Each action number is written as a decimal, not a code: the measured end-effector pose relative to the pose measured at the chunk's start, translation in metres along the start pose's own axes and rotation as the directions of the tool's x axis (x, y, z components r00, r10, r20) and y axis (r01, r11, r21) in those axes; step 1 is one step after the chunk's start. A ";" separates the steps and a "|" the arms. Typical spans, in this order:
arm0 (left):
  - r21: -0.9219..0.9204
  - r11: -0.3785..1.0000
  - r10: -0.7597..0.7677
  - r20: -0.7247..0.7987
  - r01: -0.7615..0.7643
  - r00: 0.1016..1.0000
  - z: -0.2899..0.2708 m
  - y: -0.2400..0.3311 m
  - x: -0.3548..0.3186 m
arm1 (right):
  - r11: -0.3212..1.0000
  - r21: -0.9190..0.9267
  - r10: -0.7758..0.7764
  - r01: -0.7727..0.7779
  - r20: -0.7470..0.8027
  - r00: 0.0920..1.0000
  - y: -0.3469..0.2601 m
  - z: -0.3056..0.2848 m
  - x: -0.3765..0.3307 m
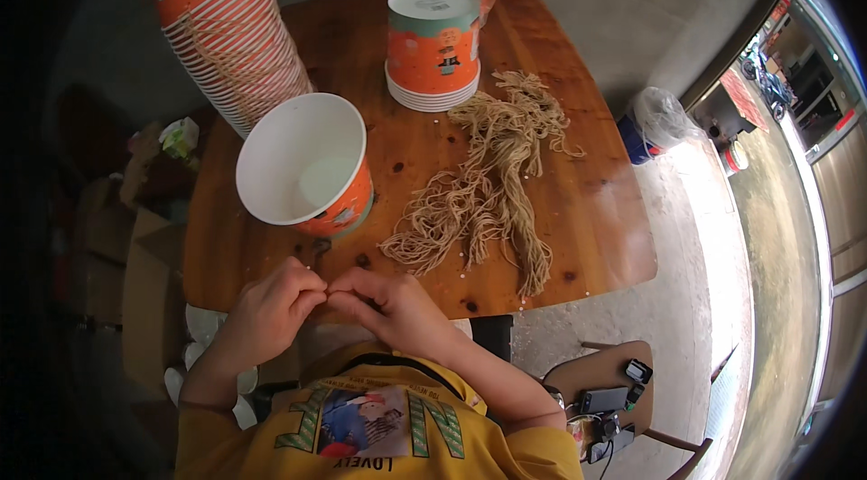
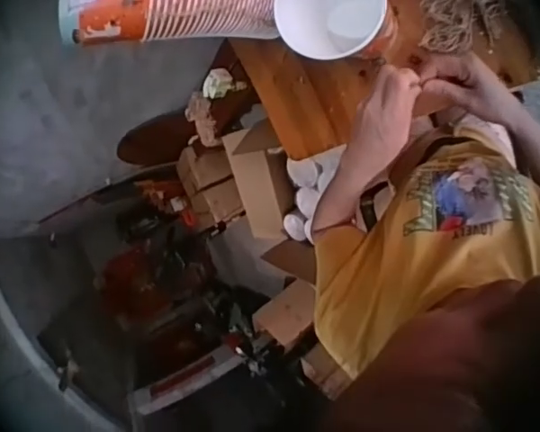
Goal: Threading elastic bands through holes in paper cups and stacking them.
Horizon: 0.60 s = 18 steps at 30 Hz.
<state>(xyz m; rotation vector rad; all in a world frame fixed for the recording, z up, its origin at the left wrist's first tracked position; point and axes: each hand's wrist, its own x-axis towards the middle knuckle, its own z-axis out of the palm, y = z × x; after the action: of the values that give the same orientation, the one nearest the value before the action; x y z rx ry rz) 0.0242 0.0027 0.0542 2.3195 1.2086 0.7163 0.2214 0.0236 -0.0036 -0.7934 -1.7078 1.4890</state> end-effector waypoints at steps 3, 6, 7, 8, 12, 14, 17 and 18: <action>-0.047 0.999 -0.023 0.014 0.024 1.000 0.001 -0.003 -0.001 | 0.999 -0.013 0.037 -0.037 0.014 0.999 0.000 -0.003 -0.001; -0.094 0.992 -0.078 0.038 0.082 0.996 0.003 -0.001 -0.001 | 0.998 0.060 0.026 -0.023 -0.051 0.998 0.007 -0.001 -0.001; -0.105 0.990 -0.086 0.037 0.089 0.996 0.003 -0.001 0.000 | 0.998 0.066 0.024 -0.021 -0.045 0.999 0.006 0.000 0.000; -0.116 0.989 -0.092 0.036 0.095 0.995 0.004 -0.002 0.000 | 0.994 0.093 0.053 -0.048 -0.047 0.998 0.006 0.001 0.000; -0.157 0.981 -0.118 -0.036 0.111 0.992 0.005 -0.008 0.004 | 0.994 0.069 0.090 -0.085 -0.069 0.994 0.000 0.000 0.004; -0.229 0.962 -0.152 -0.010 0.146 0.988 0.004 -0.013 0.003 | 0.999 0.022 0.029 -0.028 -0.073 0.997 -0.002 0.001 0.007; -0.280 0.936 -0.220 0.009 0.214 0.975 0.002 -0.016 0.000 | 0.997 -0.066 -0.047 0.040 -0.110 0.993 0.003 0.003 0.008; -0.280 0.936 -0.220 0.010 0.214 0.975 0.000 -0.015 0.000 | 0.993 -0.105 -0.063 0.048 -0.142 0.988 0.006 0.003 0.008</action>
<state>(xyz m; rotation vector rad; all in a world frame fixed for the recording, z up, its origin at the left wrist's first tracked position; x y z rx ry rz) 0.0153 0.0110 0.0452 1.9188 1.2597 0.7785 0.2147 0.0294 -0.0087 -0.8786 -1.6923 1.2834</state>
